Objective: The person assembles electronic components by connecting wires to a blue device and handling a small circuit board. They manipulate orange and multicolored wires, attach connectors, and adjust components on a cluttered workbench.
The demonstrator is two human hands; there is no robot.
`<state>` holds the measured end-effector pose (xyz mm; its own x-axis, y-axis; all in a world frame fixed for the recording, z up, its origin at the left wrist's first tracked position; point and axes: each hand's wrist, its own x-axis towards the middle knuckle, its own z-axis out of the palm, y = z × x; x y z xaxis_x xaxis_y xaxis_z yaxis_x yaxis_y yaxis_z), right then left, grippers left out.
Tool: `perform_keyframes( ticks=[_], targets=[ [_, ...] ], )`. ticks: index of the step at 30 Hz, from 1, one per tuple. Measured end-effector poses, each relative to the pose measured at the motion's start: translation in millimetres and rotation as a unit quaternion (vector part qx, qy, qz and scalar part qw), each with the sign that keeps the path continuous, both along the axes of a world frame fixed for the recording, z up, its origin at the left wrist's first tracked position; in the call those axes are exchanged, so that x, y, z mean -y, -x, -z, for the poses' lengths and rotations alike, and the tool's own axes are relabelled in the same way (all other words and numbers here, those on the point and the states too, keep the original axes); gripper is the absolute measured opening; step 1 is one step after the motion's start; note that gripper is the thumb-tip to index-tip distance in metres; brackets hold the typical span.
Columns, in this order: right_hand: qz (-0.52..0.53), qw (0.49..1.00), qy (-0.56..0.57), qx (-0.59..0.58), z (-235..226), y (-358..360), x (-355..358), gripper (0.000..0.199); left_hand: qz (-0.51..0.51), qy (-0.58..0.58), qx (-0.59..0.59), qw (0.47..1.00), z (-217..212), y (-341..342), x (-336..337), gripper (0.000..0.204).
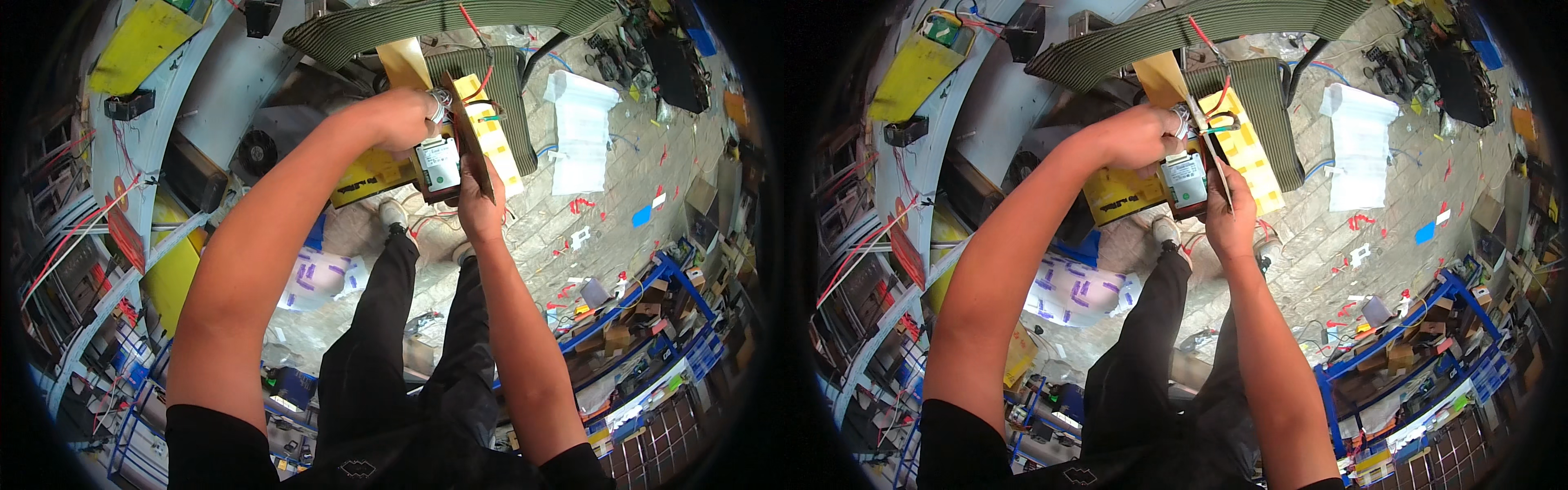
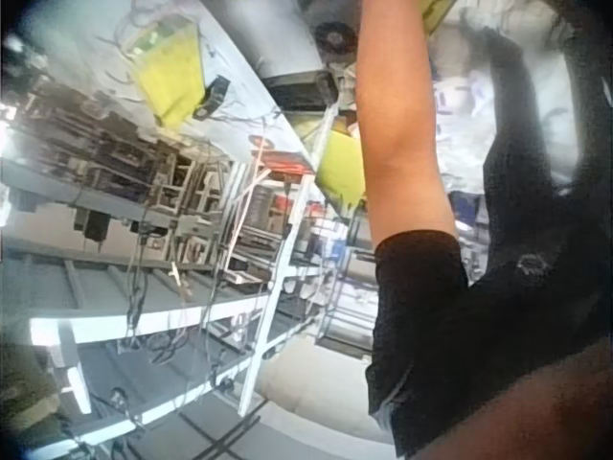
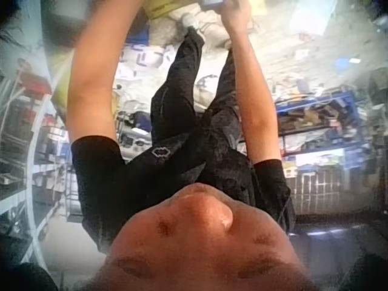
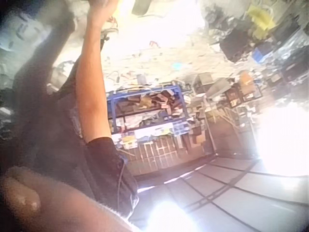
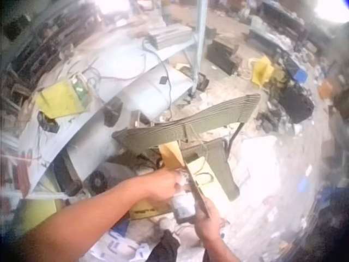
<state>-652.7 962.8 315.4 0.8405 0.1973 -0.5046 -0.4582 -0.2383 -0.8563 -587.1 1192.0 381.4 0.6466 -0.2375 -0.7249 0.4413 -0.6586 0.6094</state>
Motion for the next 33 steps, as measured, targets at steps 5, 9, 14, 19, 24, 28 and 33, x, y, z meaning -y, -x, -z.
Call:
perform_keyframes(
  ticks=[5,9,14,19,24,28,33],
  targets=[
    [-0.006,1.000,0.014,0.003,-7,-2,-3,0.028,-0.025,-0.001,0.007,1.000,1,7,2,0.024],
    [-0.026,0.997,0.033,0.066,-10,-2,-3,0.031,-0.061,0.041,-0.002,0.997,6,10,-2,0.024],
    [-0.012,0.999,0.026,0.040,-14,-1,-6,0.030,-0.034,0.043,-0.005,0.998,11,5,-5,0.025],
    [-0.003,0.999,0.041,0.016,-24,-3,-12,0.031,-0.036,0.048,-0.003,0.998,8,3,-3,0.027],
    [-0.034,0.994,0.066,0.086,-18,-3,-7,0.031,-0.017,0.021,-0.016,0.999,2,-1,0,0.027],
    [-0.025,0.997,0.057,0.052,-23,-4,-10,0.031,0.011,-0.005,0.000,1.000,7,-1,1,0.028],
    [-0.005,0.999,0.042,-0.011,-26,-5,-11,0.031,0.002,0.008,-0.035,0.999,11,-4,-1,0.028]
  ],
)
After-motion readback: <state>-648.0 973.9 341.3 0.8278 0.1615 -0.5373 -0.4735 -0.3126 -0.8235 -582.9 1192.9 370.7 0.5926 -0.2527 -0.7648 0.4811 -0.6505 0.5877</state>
